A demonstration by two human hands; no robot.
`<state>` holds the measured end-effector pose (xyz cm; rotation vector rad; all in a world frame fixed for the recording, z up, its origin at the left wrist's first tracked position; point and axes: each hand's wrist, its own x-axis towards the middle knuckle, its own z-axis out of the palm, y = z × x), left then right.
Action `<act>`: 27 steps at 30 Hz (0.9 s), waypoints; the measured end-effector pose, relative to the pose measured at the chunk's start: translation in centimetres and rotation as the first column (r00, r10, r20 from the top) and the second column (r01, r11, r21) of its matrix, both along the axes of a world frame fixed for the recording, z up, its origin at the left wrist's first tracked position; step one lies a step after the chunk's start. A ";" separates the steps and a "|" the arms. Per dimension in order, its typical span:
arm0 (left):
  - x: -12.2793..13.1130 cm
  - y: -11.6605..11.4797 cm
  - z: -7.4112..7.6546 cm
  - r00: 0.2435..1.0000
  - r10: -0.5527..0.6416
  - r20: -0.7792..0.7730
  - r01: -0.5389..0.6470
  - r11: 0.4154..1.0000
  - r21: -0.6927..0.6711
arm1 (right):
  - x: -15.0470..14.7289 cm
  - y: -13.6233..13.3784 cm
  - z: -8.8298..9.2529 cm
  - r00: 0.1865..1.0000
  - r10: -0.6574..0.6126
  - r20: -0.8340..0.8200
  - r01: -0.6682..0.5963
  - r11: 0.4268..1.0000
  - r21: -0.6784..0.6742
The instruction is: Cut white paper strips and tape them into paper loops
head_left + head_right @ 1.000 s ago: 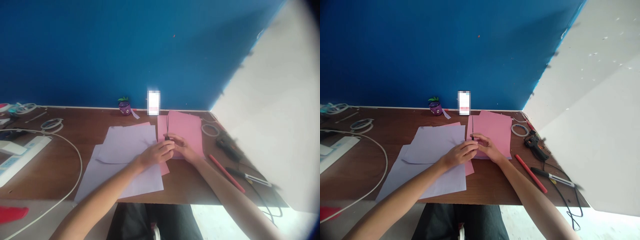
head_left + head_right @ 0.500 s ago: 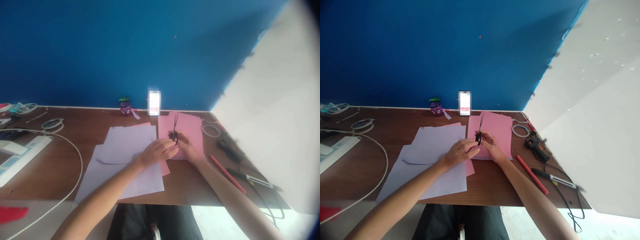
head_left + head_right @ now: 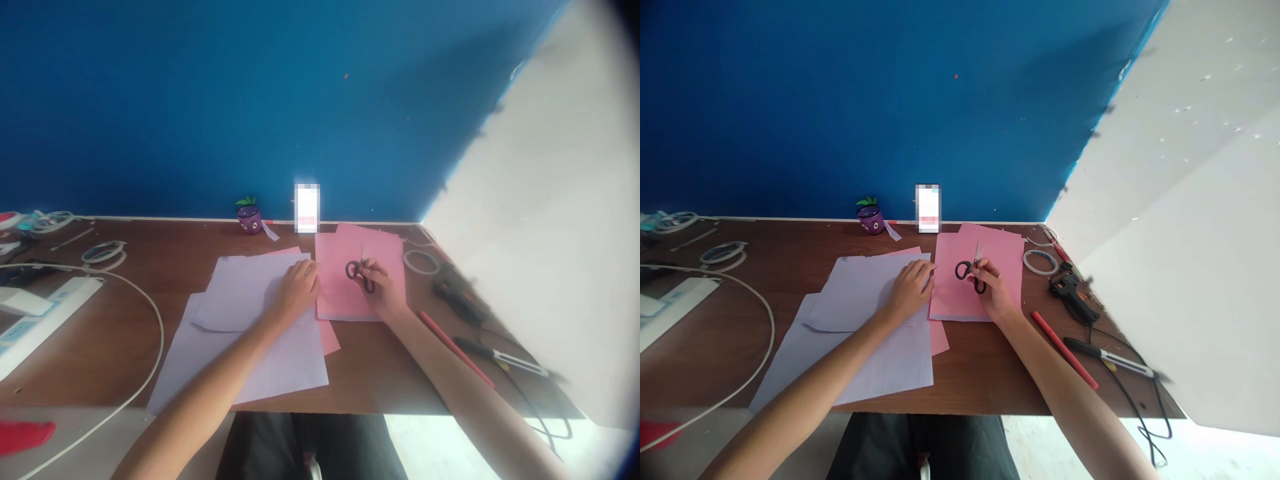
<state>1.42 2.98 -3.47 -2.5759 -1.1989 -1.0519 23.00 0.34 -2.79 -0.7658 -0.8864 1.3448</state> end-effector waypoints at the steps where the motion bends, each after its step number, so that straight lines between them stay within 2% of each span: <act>1: 0.0 0.0 0.0 1.000 -0.003 -0.006 0.003 1.000 -0.025 | 0.0 -0.1 0.1 1.000 -0.004 0.001 0.004 1.000 0.002; 3: 0.0 -0.2 0.1 0.999 -0.040 -0.018 0.039 0.997 -0.068 | -0.1 -0.2 0.4 0.999 -0.006 0.036 0.005 1.000 0.021; 6: 0.2 -0.8 0.7 0.984 -0.175 -0.031 0.172 0.982 -0.075 | -0.6 -0.5 1.0 0.994 0.018 0.112 -0.024 0.998 0.054; 9: 0.4 -1.5 1.2 0.950 -0.309 -0.052 0.308 0.951 -0.010 | -1.1 -0.8 1.3 0.981 0.069 0.181 -0.083 0.994 0.072; 11: 0.6 -1.7 1.1 0.936 -0.342 -0.079 0.347 0.936 0.063 | -1.2 -0.9 1.2 0.970 0.109 0.219 -0.126 0.990 0.061; 14: 0.6 -1.6 0.6 0.948 -0.300 -0.109 0.315 0.934 0.169 | -1.2 -0.9 0.9 0.957 0.144 0.251 -0.161 0.986 0.049; 17: 0.5 -1.3 0.2 0.970 -0.225 -0.092 0.240 0.947 0.214 | -1.1 -0.8 0.7 0.961 0.151 0.231 -0.170 0.983 0.064; 23: 0.4 -1.0 0.3 0.988 -0.146 0.056 0.134 0.976 0.171 | -0.9 -0.8 0.8 0.964 0.204 0.173 -0.225 0.968 0.113; 27: 0.5 -1.2 0.7 0.973 -0.163 0.162 0.141 0.980 0.139 | -1.1 -0.8 0.7 0.956 0.199 0.213 -0.229 0.965 0.126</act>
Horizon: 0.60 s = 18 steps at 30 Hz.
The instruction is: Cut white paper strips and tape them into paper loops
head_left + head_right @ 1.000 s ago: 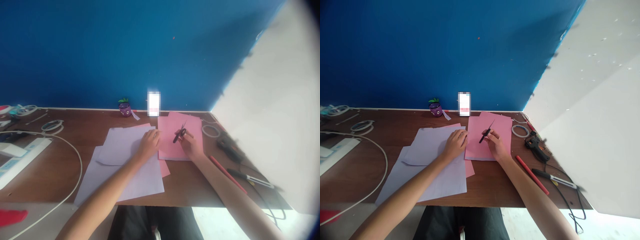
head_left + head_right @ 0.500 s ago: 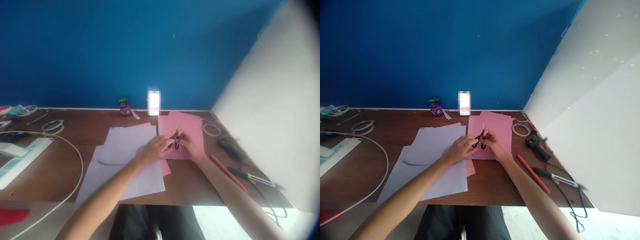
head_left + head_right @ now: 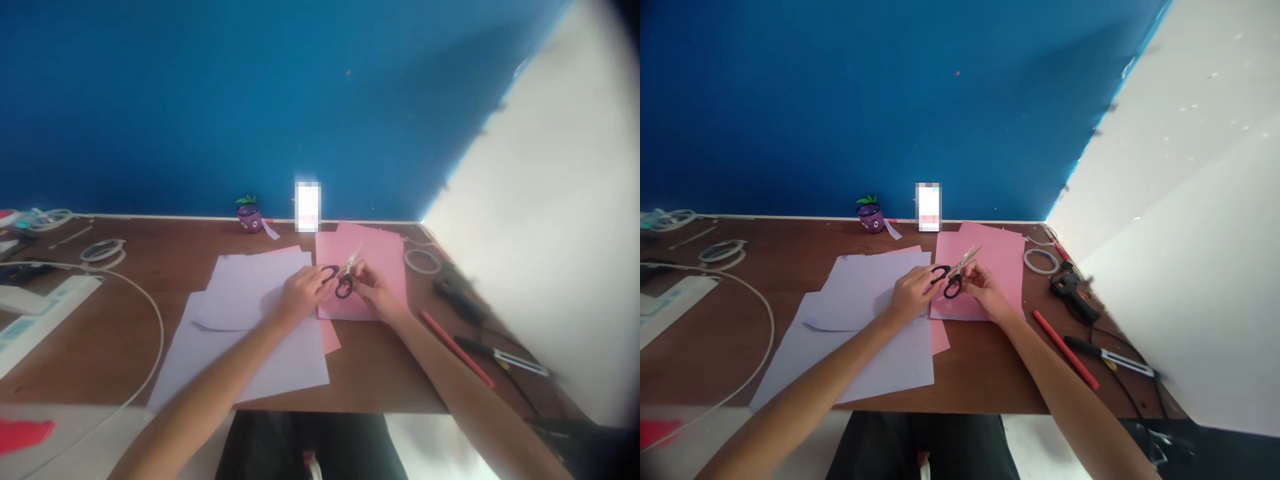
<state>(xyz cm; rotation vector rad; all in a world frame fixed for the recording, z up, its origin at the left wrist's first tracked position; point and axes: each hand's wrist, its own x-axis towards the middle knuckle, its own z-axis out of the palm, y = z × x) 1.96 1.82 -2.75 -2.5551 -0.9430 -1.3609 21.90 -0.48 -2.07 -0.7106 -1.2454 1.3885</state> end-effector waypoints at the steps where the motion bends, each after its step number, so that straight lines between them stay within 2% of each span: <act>1: 0.0 0.0 0.1 1.000 -0.014 0.017 0.014 1.000 -0.005 | -0.1 0.0 0.0 1.000 0.013 0.010 -0.013 1.000 -0.006; 4: 0.1 -0.1 0.4 0.998 -0.039 0.046 0.039 0.999 -0.004 | -0.1 -0.1 0.0 0.999 0.051 -0.002 -0.051 0.998 -0.036; 7: 0.1 -0.1 0.4 0.997 -0.050 0.053 0.050 0.999 -0.006 | -0.1 -0.2 0.1 0.999 0.035 -0.026 -0.036 0.998 -0.054; 14: 0.1 -0.3 0.3 0.993 -0.099 0.062 0.105 0.988 -0.111 | -0.1 -0.3 0.4 0.997 0.047 0.053 -0.047 0.999 -0.002; 18: 0.1 -0.6 0.4 0.994 -0.107 0.034 0.112 0.979 -0.168 | -0.2 -0.3 0.3 0.999 0.047 -0.016 -0.047 0.999 0.025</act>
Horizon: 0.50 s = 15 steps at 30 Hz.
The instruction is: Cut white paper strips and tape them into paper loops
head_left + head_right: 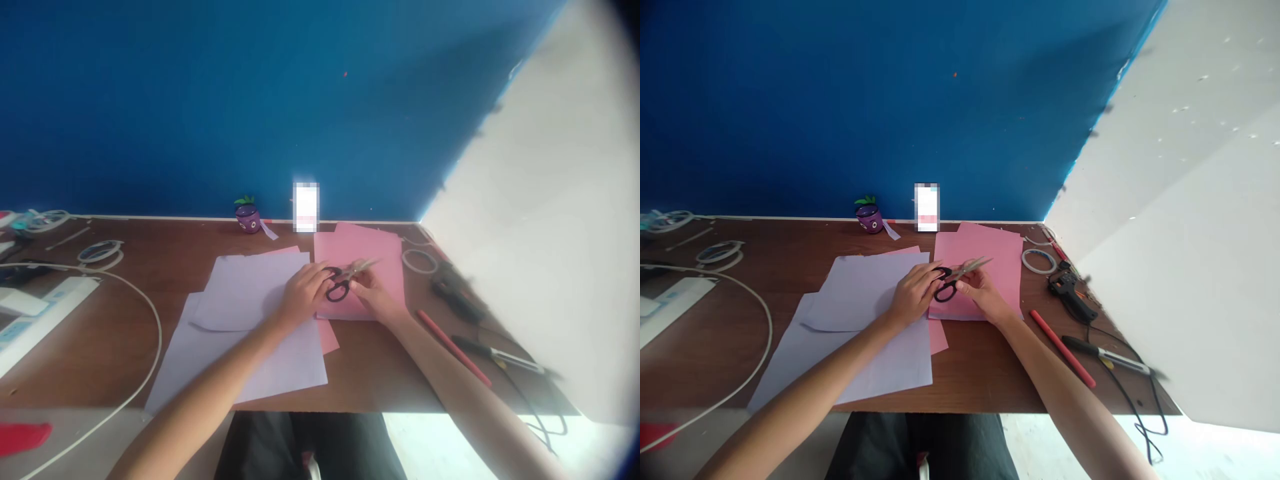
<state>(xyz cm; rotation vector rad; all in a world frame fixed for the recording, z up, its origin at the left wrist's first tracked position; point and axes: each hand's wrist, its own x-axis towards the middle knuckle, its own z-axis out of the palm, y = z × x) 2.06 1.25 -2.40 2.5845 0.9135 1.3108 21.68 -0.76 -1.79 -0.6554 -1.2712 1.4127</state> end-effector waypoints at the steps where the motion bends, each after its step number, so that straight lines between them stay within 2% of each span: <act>1: 0.0 -0.1 0.0 1.000 -0.002 -0.008 0.002 1.000 -0.012 | 0.0 0.0 0.0 1.000 0.002 -0.017 -0.002 1.000 0.005; 8: 0.1 -0.2 -0.2 0.999 0.040 0.013 -0.037 0.985 -0.167 | 0.4 0.0 0.3 0.996 0.076 -0.049 -0.077 0.997 -0.030; 11: 0.2 -0.2 -0.2 0.999 0.049 0.010 -0.046 0.979 -0.201 | 0.2 -0.1 0.2 0.997 0.079 0.010 -0.079 0.997 -0.015; 15: 0.3 -0.4 -0.1 0.999 -0.004 -0.046 -0.005 0.980 -0.201 | 0.2 -0.2 0.2 0.994 0.043 0.102 -0.044 0.999 0.007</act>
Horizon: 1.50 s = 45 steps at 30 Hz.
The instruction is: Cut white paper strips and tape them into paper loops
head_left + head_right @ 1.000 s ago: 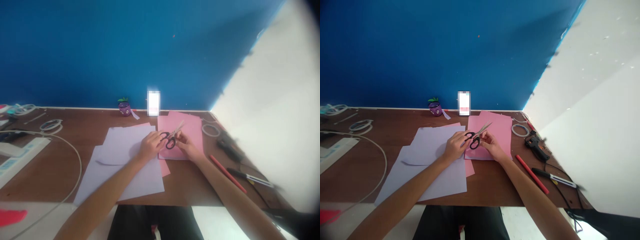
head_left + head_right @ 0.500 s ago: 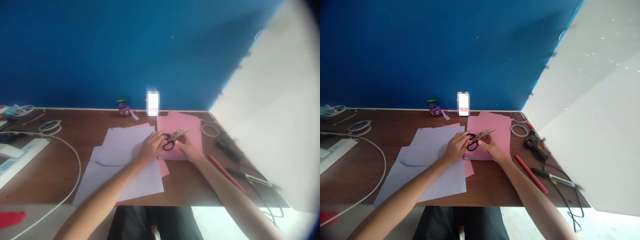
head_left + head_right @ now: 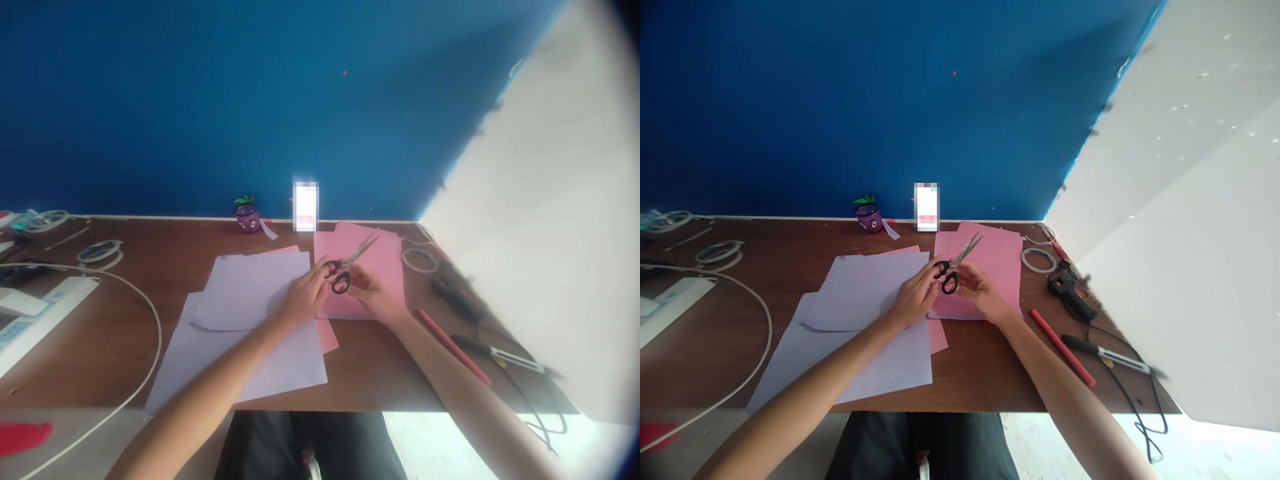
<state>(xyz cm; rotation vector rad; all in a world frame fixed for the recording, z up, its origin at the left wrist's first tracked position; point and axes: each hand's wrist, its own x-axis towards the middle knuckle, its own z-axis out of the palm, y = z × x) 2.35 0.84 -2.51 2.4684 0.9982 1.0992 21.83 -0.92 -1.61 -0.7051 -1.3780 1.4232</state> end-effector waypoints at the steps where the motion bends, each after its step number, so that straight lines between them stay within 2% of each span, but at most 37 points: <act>1: 0.0 -0.1 0.0 1.000 -0.016 -0.019 0.016 1.000 0.002 | 0.0 0.0 -0.1 1.000 -0.010 0.013 0.010 1.000 0.005; 10: 0.1 -0.2 0.2 0.993 -0.018 -0.121 0.021 0.999 0.029 | 0.5 0.2 -0.6 0.994 -0.072 0.081 0.070 0.997 0.033; 16: 0.0 0.6 -0.2 0.968 -0.086 -0.235 0.123 0.982 0.146 | 0.4 0.3 -0.7 0.993 -0.085 0.082 0.081 0.995 0.052; 20: -0.2 0.8 0.0 0.967 -0.149 -0.207 0.182 0.972 0.150 | 0.2 0.3 -0.6 0.989 -0.134 0.055 0.131 0.990 0.049; 24: -0.2 0.3 0.1 0.977 -0.212 -0.032 0.213 0.976 0.041 | 0.0 0.1 0.0 0.987 -0.158 -0.002 0.158 0.987 0.043; 27: 0.0 0.0 0.0 0.955 -0.098 0.281 0.153 0.971 -0.182 | 0.1 0.1 0.5 0.985 -0.168 -0.036 0.169 0.985 0.042; 30: -0.1 0.3 0.1 0.809 0.068 0.583 0.220 0.886 -0.408 | 0.6 0.2 0.5 0.980 -0.201 0.009 0.200 0.978 0.057; 32: -0.3 0.8 0.3 0.713 0.143 0.687 0.310 0.814 -0.492 | 0.9 0.4 0.3 0.973 -0.216 0.084 0.208 0.974 0.087; 34: -0.5 1.1 0.4 0.652 0.187 0.735 0.386 0.753 -0.534 | 1.1 0.5 0.1 0.955 -0.229 0.189 0.206 0.970 0.132; 37: -0.7 1.5 0.3 0.601 0.211 0.771 0.452 0.705 -0.546 | 1.2 0.6 -0.3 0.893 -0.274 0.357 0.210 0.955 0.209; 40: -0.9 1.6 0.1 0.572 0.214 0.792 0.491 0.685 -0.539 | 1.2 0.6 -0.4 0.817 -0.346 0.462 0.225 0.928 0.296; 45: -1.1 2.1 -0.4 0.536 0.302 0.789 0.459 0.680 -0.572 | 1.4 0.5 -0.8 0.640 -0.495 0.588 0.219 0.851 0.478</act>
